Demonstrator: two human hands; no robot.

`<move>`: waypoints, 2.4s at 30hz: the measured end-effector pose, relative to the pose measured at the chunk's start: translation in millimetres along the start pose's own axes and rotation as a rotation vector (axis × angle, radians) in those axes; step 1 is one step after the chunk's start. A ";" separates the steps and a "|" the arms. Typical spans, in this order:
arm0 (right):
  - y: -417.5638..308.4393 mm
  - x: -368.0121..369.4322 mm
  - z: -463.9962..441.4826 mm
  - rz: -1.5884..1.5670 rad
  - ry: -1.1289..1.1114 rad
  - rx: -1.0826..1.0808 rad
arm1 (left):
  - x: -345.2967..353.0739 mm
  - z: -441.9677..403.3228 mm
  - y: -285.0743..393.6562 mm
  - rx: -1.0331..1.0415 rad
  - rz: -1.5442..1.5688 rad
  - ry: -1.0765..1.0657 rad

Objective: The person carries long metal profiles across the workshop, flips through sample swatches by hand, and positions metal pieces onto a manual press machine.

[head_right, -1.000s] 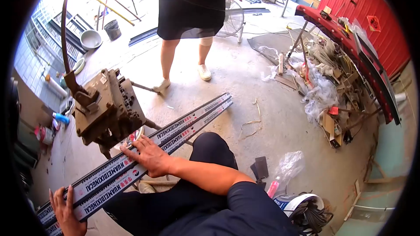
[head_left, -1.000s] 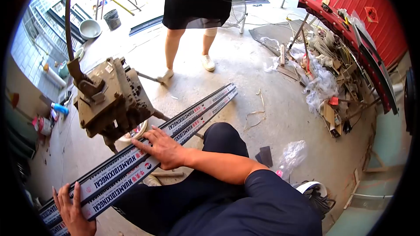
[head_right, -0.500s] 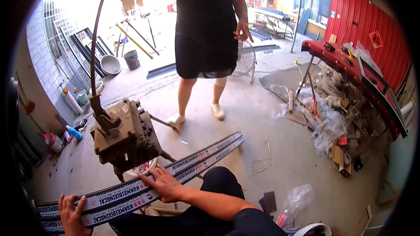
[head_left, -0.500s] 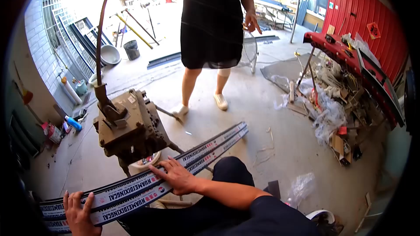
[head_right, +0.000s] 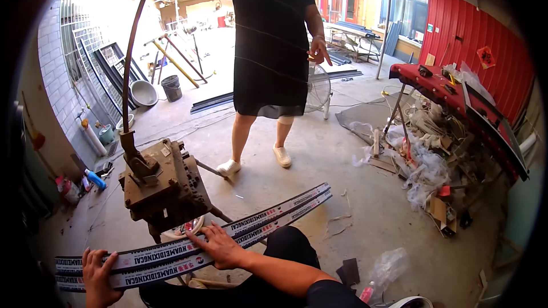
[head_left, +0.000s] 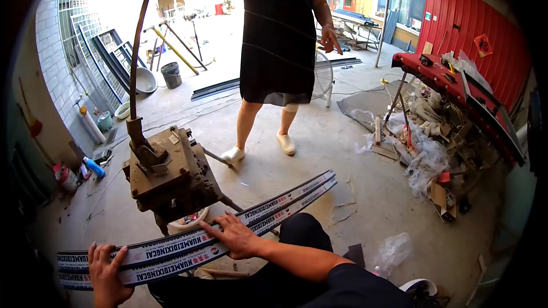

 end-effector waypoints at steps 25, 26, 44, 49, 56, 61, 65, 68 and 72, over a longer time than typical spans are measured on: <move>55.2 107.1 15.6 0.156 -0.343 0.203 | 233.6 -22.7 -85.7 0.060 0.288 -0.132; 56.9 114.7 14.8 0.154 -0.372 0.204 | 247.8 -20.0 -90.6 0.065 0.304 -0.144; 103.4 256.2 67.1 0.230 -0.698 0.215 | 475.4 47.8 -93.0 -0.061 0.322 -0.392; 115.2 267.8 88.8 0.192 -0.695 0.291 | 462.4 47.3 -62.0 -0.066 0.366 -0.254; 135.8 277.1 97.5 0.236 -0.642 0.301 | 509.9 46.1 -42.2 -0.082 0.317 -0.273; 144.4 292.0 103.6 0.232 -0.648 0.312 | 538.6 54.0 -36.6 -0.103 0.257 -0.255; 146.3 300.8 106.1 0.214 -0.669 0.303 | 550.8 63.1 -31.9 -0.113 0.289 -0.290; 146.6 304.4 105.2 0.225 -0.750 0.318 | 558.2 70.9 -26.6 -0.133 0.318 -0.389; 146.3 305.8 108.2 0.212 -0.712 0.343 | 580.0 80.0 -24.5 -0.144 0.256 -0.494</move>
Point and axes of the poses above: each hand's wrist, its own z-axis away from the middle knuckle, its own x-axis out of the palm, y = z × x, the point moved 9 cm from there along -z, towards the middle knuckle, and after that the axes turned 3 degrees about -x, right-handed, at the moved point
